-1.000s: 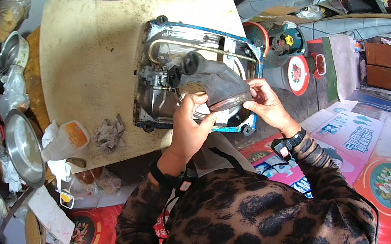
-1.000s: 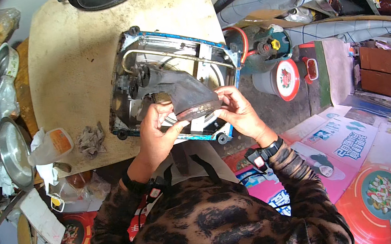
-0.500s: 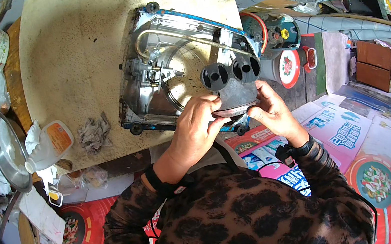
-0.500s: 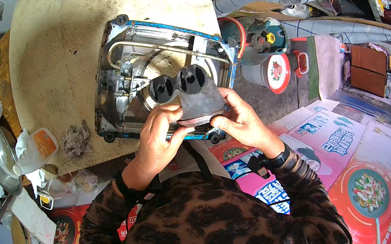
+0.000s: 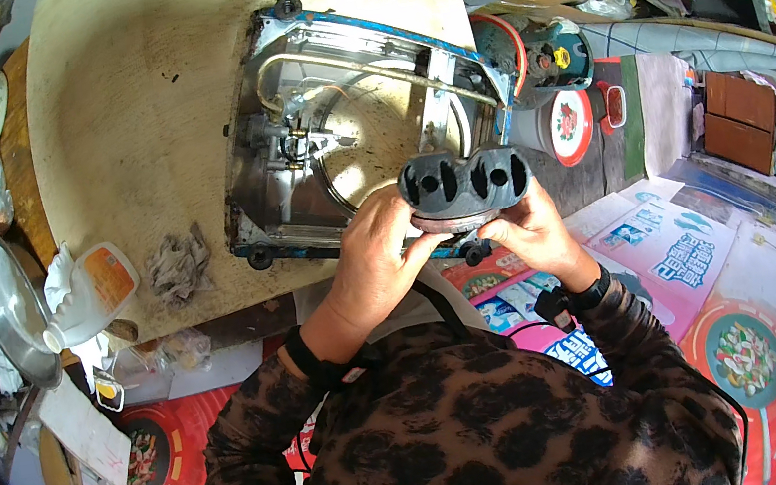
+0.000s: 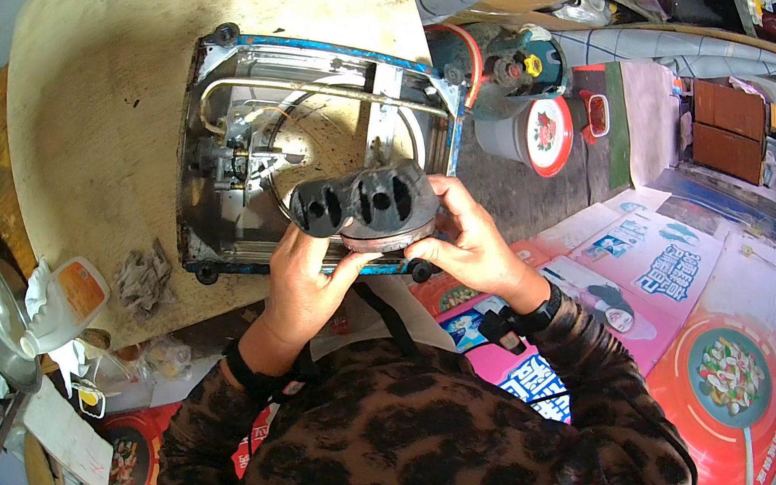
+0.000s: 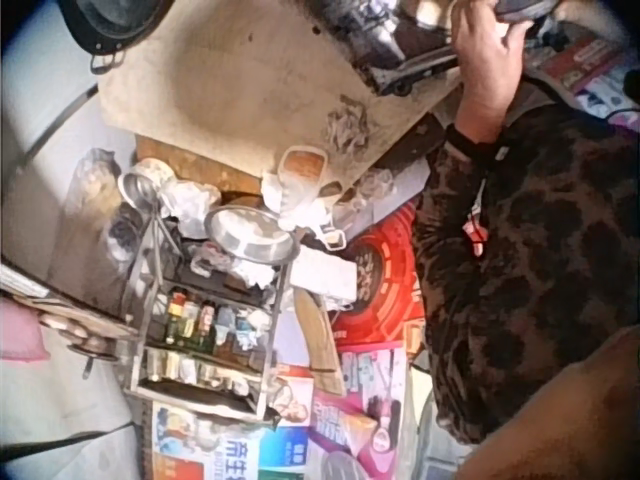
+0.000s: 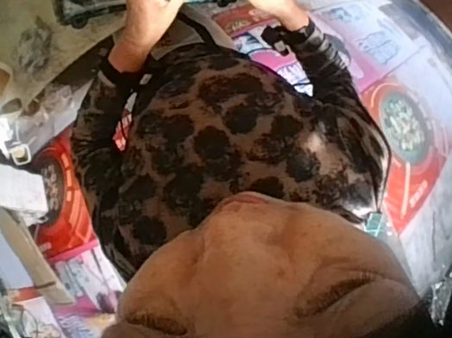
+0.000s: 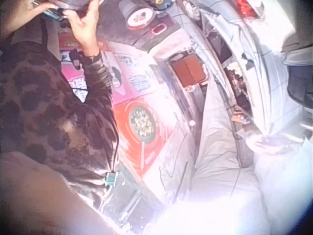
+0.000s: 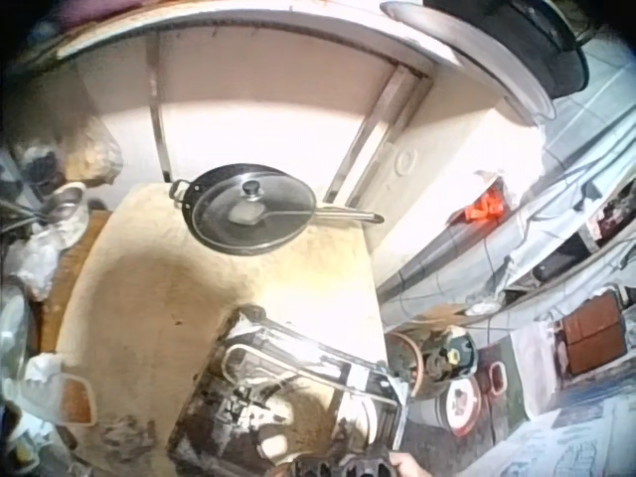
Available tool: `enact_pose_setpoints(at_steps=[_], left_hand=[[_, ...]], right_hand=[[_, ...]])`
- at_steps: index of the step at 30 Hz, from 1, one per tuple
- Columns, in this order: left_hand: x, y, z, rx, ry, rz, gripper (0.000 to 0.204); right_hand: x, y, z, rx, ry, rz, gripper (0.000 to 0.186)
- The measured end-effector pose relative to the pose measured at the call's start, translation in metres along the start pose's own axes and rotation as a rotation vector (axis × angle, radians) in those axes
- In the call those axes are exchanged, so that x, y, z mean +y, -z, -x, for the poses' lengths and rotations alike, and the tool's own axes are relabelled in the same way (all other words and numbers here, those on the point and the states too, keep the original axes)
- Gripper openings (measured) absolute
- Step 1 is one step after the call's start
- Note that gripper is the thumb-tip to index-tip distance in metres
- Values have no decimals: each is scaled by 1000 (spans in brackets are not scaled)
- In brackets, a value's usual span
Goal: The person disassembles a small appliance on a workbench, removes a circular component, and uses a hammer to separate parts. They then reassemble the component and place it back into the appliance housing.
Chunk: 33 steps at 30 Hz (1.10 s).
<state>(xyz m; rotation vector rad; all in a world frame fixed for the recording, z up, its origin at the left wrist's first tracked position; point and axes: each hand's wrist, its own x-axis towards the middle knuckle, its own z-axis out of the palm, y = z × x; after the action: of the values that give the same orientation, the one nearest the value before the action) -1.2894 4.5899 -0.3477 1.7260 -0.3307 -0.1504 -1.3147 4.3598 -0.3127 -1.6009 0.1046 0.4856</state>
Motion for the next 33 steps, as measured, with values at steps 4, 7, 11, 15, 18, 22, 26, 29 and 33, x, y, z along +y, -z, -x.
enact_pose_setpoints(at_steps=[4, 7, 11, 15, 18, 22, 26, 29, 33], left_hand=[[-4, -2, 4, -58, 16, -29, 43], [-8, -6, 6, -48, -2, -14, 42], [-10, -10, 8, -56, 106, 28, 41], [-9, -12, 3, 5, 58, 17, 45], [-7, -11, 1, -6, 52, 4, 43], [-7, -11, 2, -4, 53, -37, 46], [-14, -10, 4, -88, 82, -92, 51], [-18, -10, 8, -34, 20, -102, 48], [-23, -13, 10, -5, 61, -95, 44]], right_hand=[[4, 6, 1, 1, 8, 123, 69], [5, 7, -1, 42, 50, 255, 70], [4, 5, -3, 45, 112, 331, 75], [6, -1, -6, 70, 161, 234, 74], [11, -6, -8, 71, 198, 123, 73], [15, -12, -8, 97, 231, 3, 70], [14, -13, -8, 113, 261, 34, 67], [11, -15, -8, 130, 237, 53, 66], [8, -21, -11, 169, 241, 41, 65]])
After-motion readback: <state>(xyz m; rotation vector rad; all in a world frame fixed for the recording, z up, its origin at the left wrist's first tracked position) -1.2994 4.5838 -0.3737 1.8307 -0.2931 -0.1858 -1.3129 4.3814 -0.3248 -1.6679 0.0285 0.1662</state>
